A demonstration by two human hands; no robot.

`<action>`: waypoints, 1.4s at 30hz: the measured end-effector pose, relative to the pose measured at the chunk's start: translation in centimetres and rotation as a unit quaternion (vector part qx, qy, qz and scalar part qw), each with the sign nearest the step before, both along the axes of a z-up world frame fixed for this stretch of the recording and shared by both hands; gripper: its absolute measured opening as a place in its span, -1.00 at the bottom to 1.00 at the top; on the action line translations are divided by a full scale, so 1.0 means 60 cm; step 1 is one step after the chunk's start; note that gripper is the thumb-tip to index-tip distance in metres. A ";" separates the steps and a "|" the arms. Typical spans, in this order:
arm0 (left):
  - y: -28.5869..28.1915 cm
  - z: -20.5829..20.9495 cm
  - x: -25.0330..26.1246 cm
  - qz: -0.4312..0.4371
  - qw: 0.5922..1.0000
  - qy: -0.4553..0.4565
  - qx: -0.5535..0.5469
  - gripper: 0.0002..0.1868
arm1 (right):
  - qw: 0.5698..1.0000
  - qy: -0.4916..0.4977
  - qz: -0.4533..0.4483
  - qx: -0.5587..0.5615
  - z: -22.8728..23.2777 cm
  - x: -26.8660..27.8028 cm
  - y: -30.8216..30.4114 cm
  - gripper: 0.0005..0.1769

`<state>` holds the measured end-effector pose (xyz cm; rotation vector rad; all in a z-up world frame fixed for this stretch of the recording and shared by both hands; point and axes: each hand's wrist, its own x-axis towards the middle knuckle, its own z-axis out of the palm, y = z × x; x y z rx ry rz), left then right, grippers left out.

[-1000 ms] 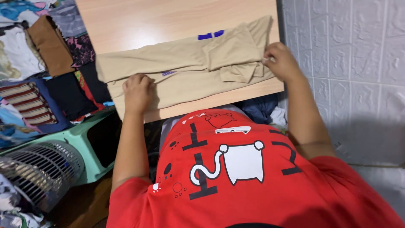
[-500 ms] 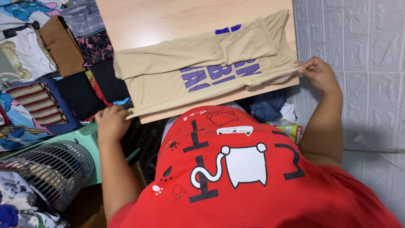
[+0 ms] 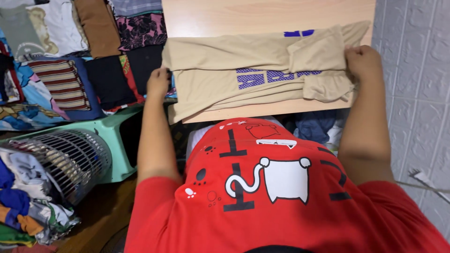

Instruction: The person folds two t-shirts on a wooden table. First, a beige t-shirt with purple text is smoothed, folded in half, then folded again into a compact rectangle and placed on a nearby pile. Next, a green and yellow t-shirt is smoothed, folded in half, and folded again before being set aside.

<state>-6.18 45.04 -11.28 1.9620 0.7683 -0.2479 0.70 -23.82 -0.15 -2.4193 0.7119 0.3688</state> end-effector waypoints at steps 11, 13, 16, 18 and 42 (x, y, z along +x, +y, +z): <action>-0.010 0.066 0.056 0.264 0.879 -0.092 -0.385 -0.77 | 0.982 -0.112 -0.066 0.137 -0.047 0.005 0.030 -0.79; -0.005 0.097 0.042 0.240 0.871 -0.112 -0.414 -0.69 | 0.974 -0.159 -0.054 0.149 -0.055 -0.002 0.023 -0.82; 0.005 0.127 0.030 0.202 0.873 -0.120 -0.427 -0.54 | 0.970 -0.212 -0.007 0.123 -0.051 -0.003 0.012 -0.81; 0.007 0.129 0.011 0.184 0.887 -0.098 -0.412 -0.46 | 0.970 -0.228 0.041 0.075 -0.046 -0.009 -0.002 -0.80; -0.241 0.192 0.001 -0.296 0.901 -0.268 0.171 -0.76 | 0.913 -0.374 0.152 -0.059 -0.010 -0.056 0.093 -0.70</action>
